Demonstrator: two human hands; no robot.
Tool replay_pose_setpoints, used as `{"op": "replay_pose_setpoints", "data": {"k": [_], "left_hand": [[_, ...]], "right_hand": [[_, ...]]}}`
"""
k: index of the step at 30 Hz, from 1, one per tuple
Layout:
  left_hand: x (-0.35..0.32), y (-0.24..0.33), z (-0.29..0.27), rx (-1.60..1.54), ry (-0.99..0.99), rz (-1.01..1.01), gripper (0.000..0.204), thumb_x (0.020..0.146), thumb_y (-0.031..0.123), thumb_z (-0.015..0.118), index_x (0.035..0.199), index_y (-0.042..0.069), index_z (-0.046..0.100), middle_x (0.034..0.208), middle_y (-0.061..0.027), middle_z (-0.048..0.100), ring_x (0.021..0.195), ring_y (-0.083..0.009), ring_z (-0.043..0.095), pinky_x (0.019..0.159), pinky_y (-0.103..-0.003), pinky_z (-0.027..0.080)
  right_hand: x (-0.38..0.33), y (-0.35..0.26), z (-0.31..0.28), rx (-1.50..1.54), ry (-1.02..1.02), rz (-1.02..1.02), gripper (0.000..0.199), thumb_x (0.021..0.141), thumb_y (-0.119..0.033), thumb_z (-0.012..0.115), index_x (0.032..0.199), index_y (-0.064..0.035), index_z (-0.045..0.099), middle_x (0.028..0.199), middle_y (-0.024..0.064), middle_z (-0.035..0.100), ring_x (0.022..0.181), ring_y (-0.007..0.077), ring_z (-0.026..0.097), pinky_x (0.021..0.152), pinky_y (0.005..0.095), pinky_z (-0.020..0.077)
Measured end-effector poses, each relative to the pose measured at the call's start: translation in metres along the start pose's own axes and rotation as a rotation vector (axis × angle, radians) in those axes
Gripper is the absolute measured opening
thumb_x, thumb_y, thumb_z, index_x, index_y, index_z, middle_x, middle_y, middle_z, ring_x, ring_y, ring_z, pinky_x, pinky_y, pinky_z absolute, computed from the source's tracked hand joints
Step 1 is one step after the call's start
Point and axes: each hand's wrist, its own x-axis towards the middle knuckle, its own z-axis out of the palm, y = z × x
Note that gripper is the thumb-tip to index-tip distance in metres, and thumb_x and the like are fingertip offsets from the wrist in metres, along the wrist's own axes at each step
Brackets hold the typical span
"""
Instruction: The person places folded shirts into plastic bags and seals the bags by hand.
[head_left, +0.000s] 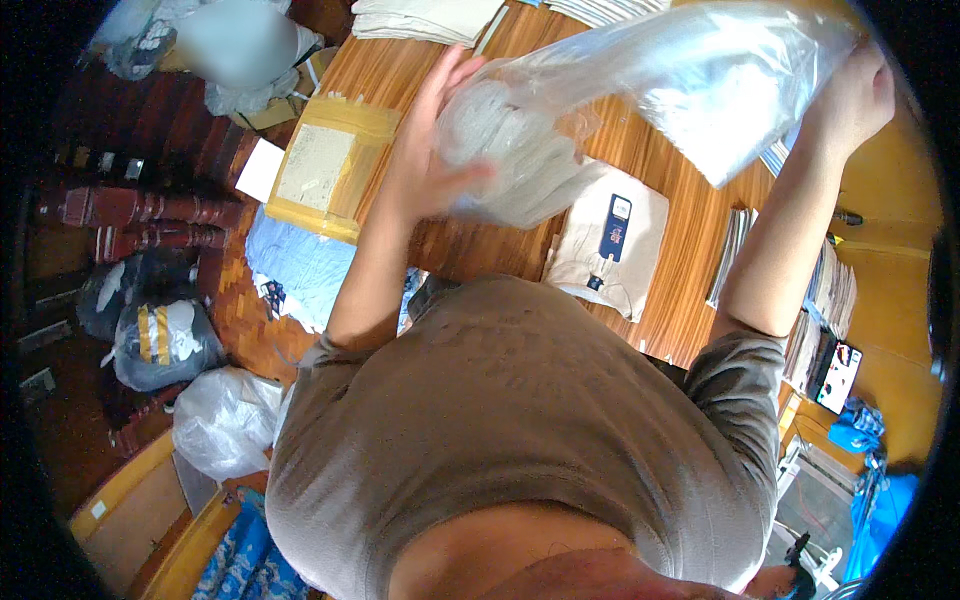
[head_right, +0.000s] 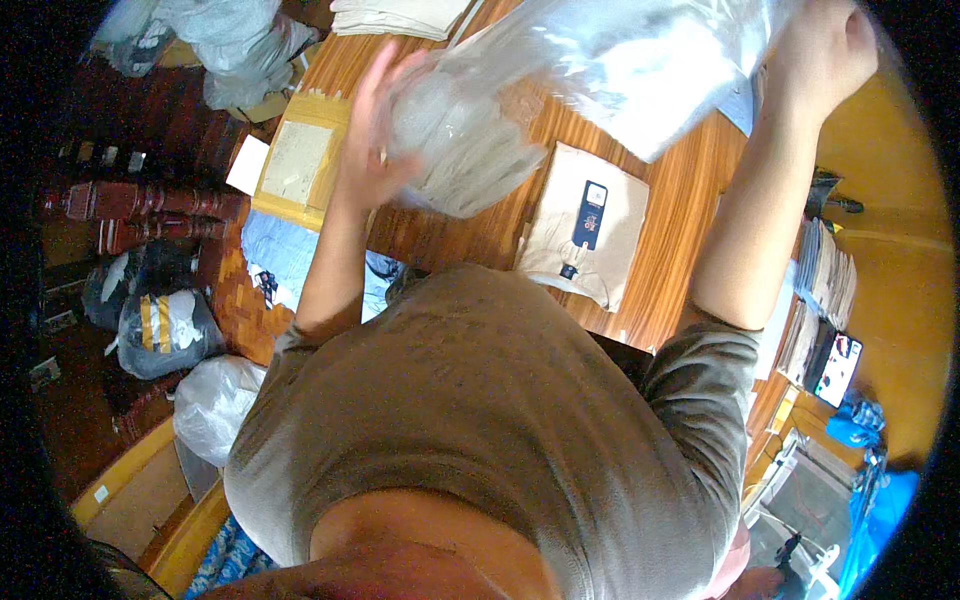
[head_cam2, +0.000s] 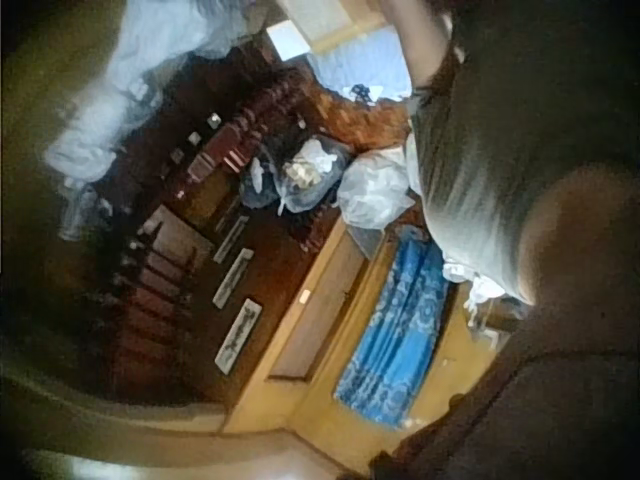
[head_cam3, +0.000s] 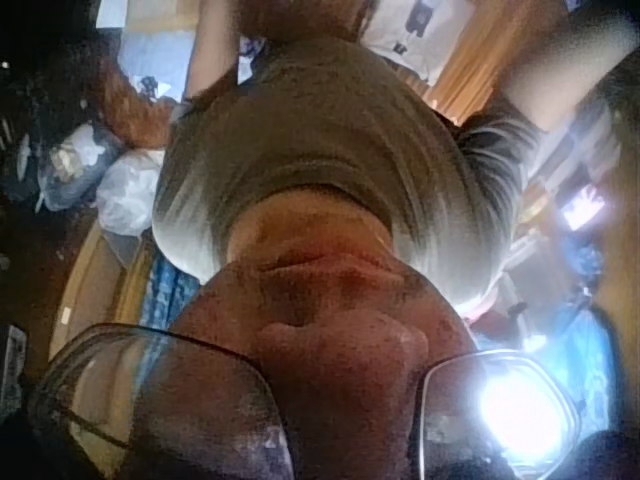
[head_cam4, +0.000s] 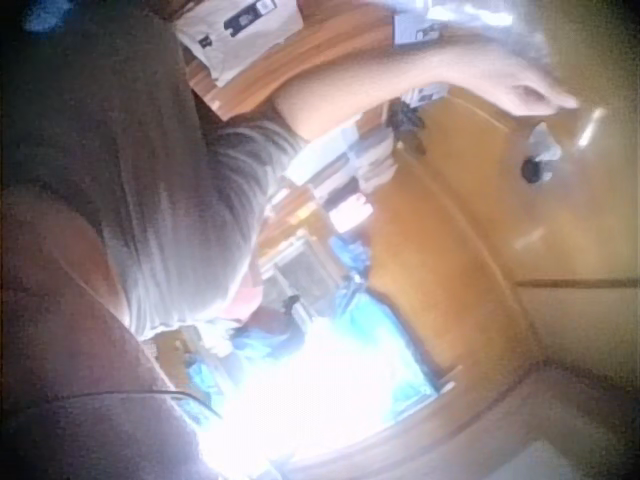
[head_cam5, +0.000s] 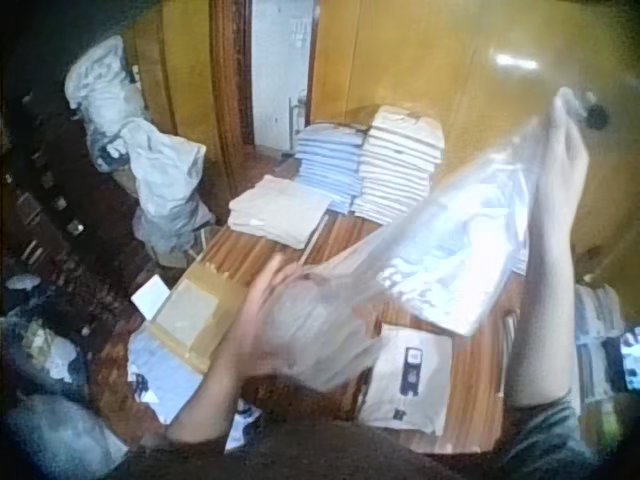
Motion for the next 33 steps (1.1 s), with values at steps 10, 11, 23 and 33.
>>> {"op": "replay_pose_setpoints", "data": {"k": [10, 11, 23, 33], "left_hand": [[-0.019, -0.021, 0.006, 0.934, -0.145, 0.372, 0.063, 0.076, 0.016, 0.092, 0.131, 0.006, 0.062, 0.126, -0.0162, 0.071, 0.1, -0.0357, 0.072, 0.086, -0.046, 0.058], [-0.012, -0.024, 0.007, 0.96, -0.13, 0.434, 0.058, 0.08, 0.01, 0.078, 0.136, 0.017, 0.065, 0.119, -0.0059, 0.072, 0.103, -0.0265, 0.069, 0.083, -0.041, 0.053], [-0.035, -0.112, 0.066, 1.212, -0.667, -0.028, 0.072, 0.088, 0.035, 0.079, 0.15, 0.01, 0.052, 0.157, -0.0283, 0.042, 0.145, -0.0491, 0.039, 0.123, -0.061, 0.024], [-0.046, -0.134, 0.162, 0.227, -0.228, -0.628, 0.06, 0.09, 0.028, 0.08, 0.139, 0.0, 0.057, 0.133, -0.0246, 0.065, 0.126, -0.0419, 0.06, 0.111, -0.048, 0.046]], "right_hand": [[-0.039, 0.099, -0.098, 0.23, 0.047, 0.402, 0.027, 0.1, -0.025, 0.075, 0.102, -0.0016, 0.063, 0.09, 0.0087, 0.069, 0.076, 0.0137, 0.065, 0.067, 0.0278, 0.0544], [-0.047, 0.107, -0.106, 0.254, 0.046, 0.421, 0.026, 0.099, -0.022, 0.076, 0.105, -0.0014, 0.062, 0.091, 0.009, 0.07, 0.076, 0.0142, 0.065, 0.067, 0.0282, 0.0548], [-0.058, 0.292, -0.093, 0.298, -0.266, 0.688, 0.041, 0.102, -0.008, 0.066, 0.141, -0.0004, 0.054, 0.123, 0.0204, 0.069, 0.108, 0.0289, 0.073, 0.09, 0.0364, 0.0622], [-0.094, 0.387, -0.11, 0.062, -0.07, 0.919, 0.032, 0.084, -0.01, 0.085, 0.112, -0.0001, 0.072, 0.099, 0.0079, 0.075, 0.088, 0.016, 0.068, 0.078, 0.03, 0.0541]]}}
